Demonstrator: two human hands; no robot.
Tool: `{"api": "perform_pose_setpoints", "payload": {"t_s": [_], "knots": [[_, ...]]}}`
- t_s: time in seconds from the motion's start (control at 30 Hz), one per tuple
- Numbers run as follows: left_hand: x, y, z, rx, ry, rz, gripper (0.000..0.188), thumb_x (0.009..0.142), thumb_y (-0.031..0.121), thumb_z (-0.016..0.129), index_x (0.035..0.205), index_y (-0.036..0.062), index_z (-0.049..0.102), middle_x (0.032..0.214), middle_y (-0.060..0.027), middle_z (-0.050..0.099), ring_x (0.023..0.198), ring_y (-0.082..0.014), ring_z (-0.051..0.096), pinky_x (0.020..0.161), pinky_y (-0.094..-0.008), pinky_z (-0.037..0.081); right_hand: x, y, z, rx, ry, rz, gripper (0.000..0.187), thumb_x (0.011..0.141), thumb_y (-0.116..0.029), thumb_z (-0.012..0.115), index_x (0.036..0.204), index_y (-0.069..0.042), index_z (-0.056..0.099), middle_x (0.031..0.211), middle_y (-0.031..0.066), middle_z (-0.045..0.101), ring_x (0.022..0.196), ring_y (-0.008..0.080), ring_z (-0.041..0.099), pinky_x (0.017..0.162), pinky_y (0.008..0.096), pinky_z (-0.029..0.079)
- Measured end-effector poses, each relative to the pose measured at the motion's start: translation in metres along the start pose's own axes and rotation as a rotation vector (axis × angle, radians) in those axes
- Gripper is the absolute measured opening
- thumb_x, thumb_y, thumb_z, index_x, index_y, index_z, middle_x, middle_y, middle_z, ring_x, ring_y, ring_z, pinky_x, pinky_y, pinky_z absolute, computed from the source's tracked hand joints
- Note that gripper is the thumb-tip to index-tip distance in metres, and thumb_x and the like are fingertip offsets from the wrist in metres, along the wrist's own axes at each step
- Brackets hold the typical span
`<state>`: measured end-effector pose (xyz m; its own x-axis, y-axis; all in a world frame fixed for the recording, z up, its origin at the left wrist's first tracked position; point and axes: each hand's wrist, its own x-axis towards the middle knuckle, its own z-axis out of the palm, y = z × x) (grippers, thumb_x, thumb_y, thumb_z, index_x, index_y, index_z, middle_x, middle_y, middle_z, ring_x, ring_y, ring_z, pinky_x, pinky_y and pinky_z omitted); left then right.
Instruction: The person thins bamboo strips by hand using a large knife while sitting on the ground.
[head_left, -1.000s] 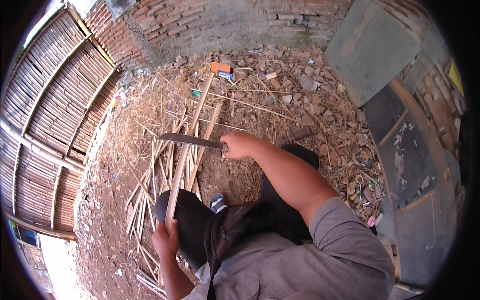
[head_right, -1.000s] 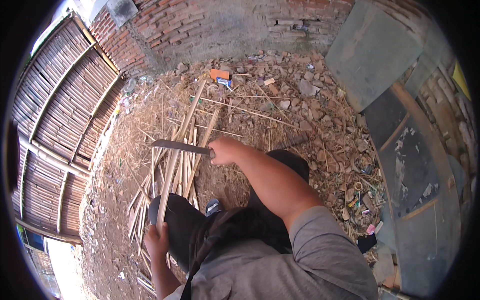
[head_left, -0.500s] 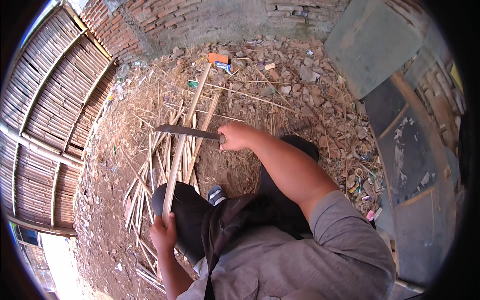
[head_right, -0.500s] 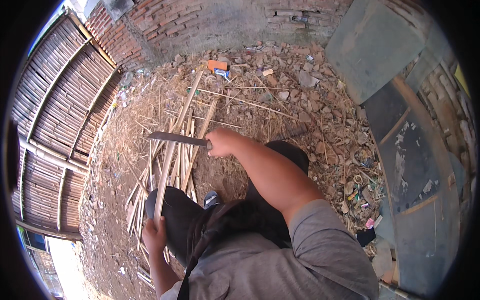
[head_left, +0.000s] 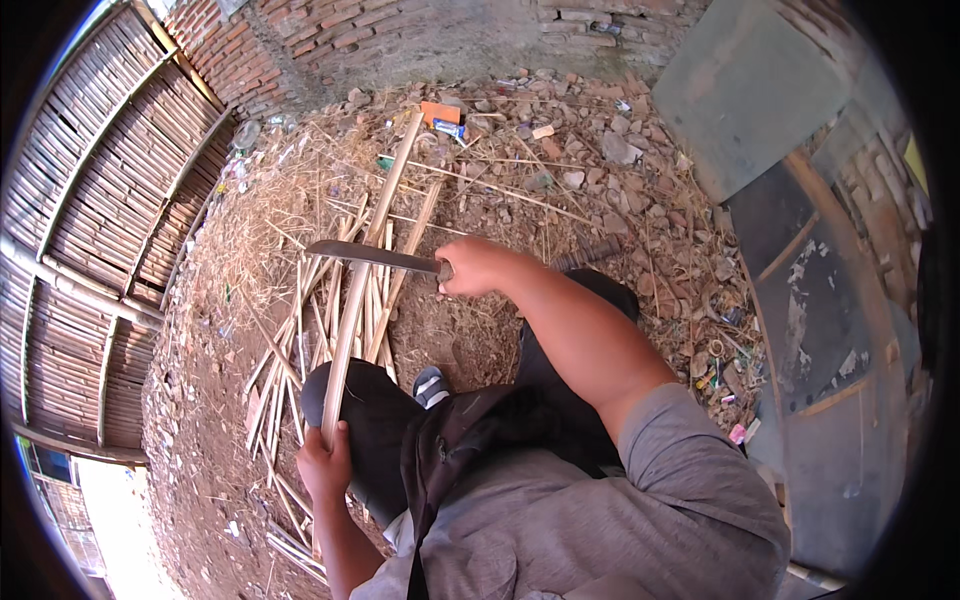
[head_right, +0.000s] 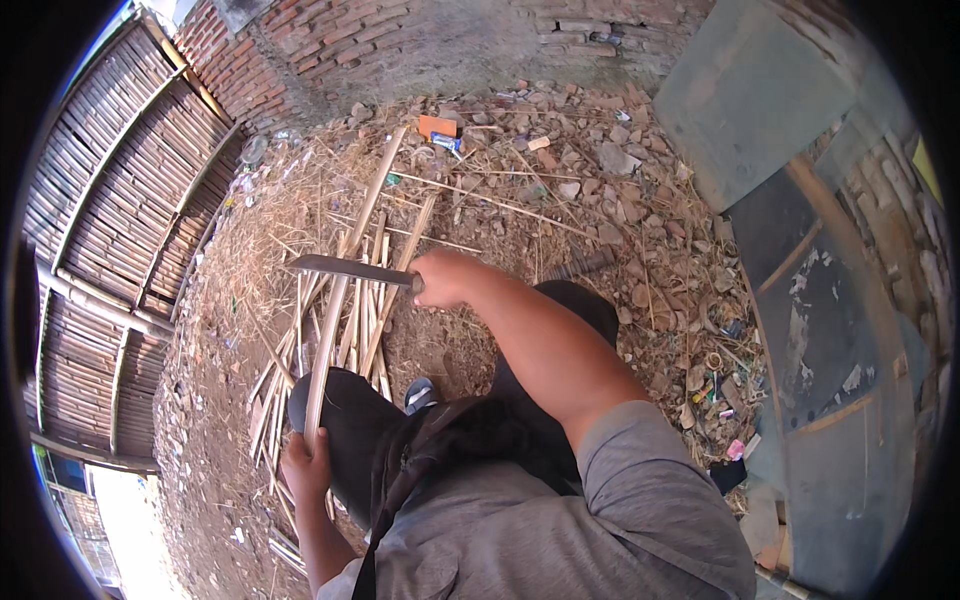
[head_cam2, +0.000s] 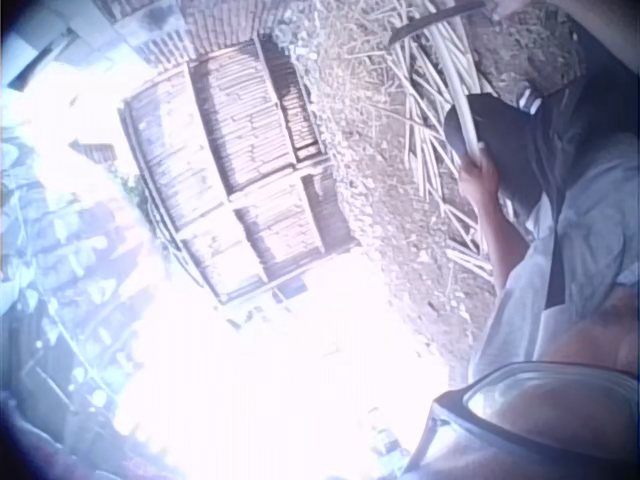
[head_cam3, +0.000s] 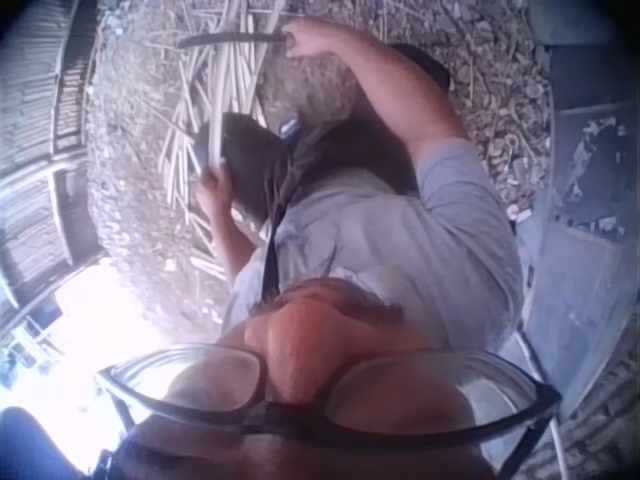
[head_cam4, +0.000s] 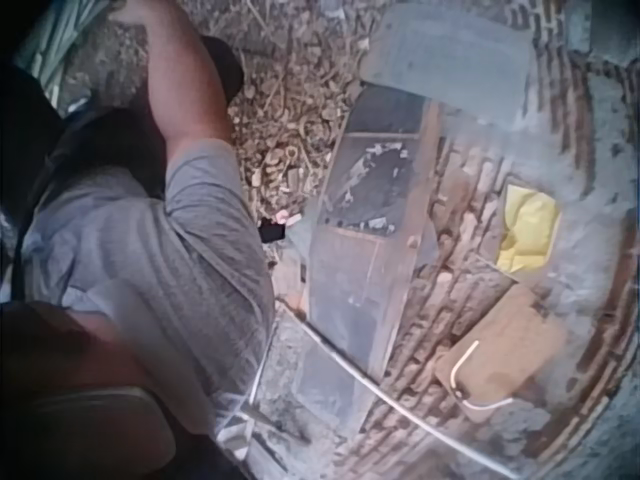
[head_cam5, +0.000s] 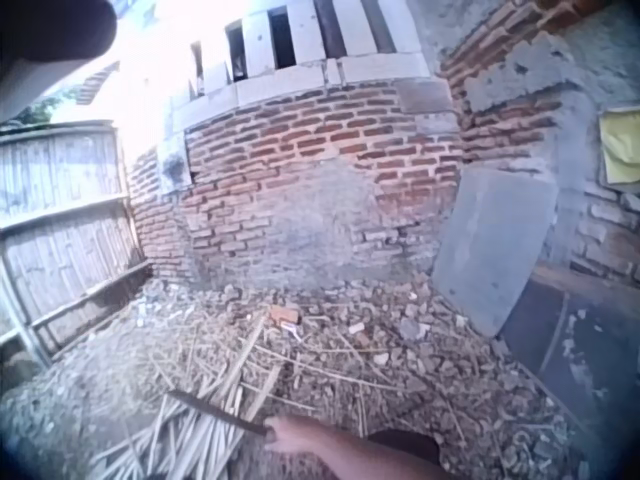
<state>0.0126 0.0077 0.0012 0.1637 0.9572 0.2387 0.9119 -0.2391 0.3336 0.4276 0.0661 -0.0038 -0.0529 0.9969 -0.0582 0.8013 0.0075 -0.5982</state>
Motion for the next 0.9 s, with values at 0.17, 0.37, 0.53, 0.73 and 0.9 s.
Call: {"api": "perform_pose_setpoints", "payload": {"t_s": [0.17,0.37,0.53,0.73,0.9], "knots": [[0.002,-0.010,0.001,-0.017,-0.035,0.013,0.052,0.090,0.045,0.073,0.073,0.0005,0.054,0.060,-0.0207,0.058,0.058,-0.0432,0.061,0.056,-0.0518,0.046,-0.005,0.006,-0.018,-0.075,-0.022,0.052,0.039,0.078,-0.031,0.078,0.108,-0.008,0.069,0.098,0.0163,0.071,0.096,0.0359,0.069,0.082,0.0477,0.055],[0.003,-0.008,-0.008,0.014,-0.089,-0.046,0.053,0.090,0.047,0.071,0.073,0.0002,0.055,0.063,-0.0227,0.059,0.062,-0.0452,0.061,0.059,-0.0535,0.045,-0.008,-0.012,-0.013,-0.086,-0.053,0.050,0.046,0.077,-0.033,0.078,0.114,-0.008,0.069,0.101,0.0184,0.071,0.098,0.0358,0.068,0.085,0.0469,0.053],[0.001,-0.005,-0.013,0.029,-0.097,-0.009,0.057,0.090,0.055,0.068,0.075,0.0016,0.055,0.065,-0.0239,0.060,0.066,-0.0475,0.061,0.060,-0.0554,0.046,-0.003,-0.007,-0.008,-0.031,-0.156,-0.026,0.049,0.077,-0.034,0.079,0.116,-0.007,0.069,0.097,0.0175,0.072,0.096,0.0354,0.069,0.083,0.0452,0.054],[0.003,-0.012,-0.010,-0.017,-0.138,-0.072,0.057,0.093,0.057,0.062,0.078,0.0017,0.058,0.072,-0.0250,0.063,0.074,-0.0489,0.064,0.066,-0.0567,0.048,0.000,-0.006,-0.003,-0.066,0.012,0.044,0.039,0.078,-0.033,0.077,0.106,-0.008,0.068,0.093,0.0173,0.071,0.092,0.0362,0.068,0.079,0.0468,0.054],[0.004,-0.014,-0.010,0.025,-0.165,-0.100,0.059,0.094,0.059,0.059,0.077,0.0025,0.057,0.074,-0.0242,0.064,0.077,-0.0481,0.064,0.068,-0.0570,0.048,0.002,-0.022,0.017,-0.090,-0.050,-0.100,0.037,0.079,-0.034,0.077,0.104,-0.009,0.068,0.094,0.0178,0.070,0.093,0.0364,0.068,0.079,0.0478,0.053]]}}
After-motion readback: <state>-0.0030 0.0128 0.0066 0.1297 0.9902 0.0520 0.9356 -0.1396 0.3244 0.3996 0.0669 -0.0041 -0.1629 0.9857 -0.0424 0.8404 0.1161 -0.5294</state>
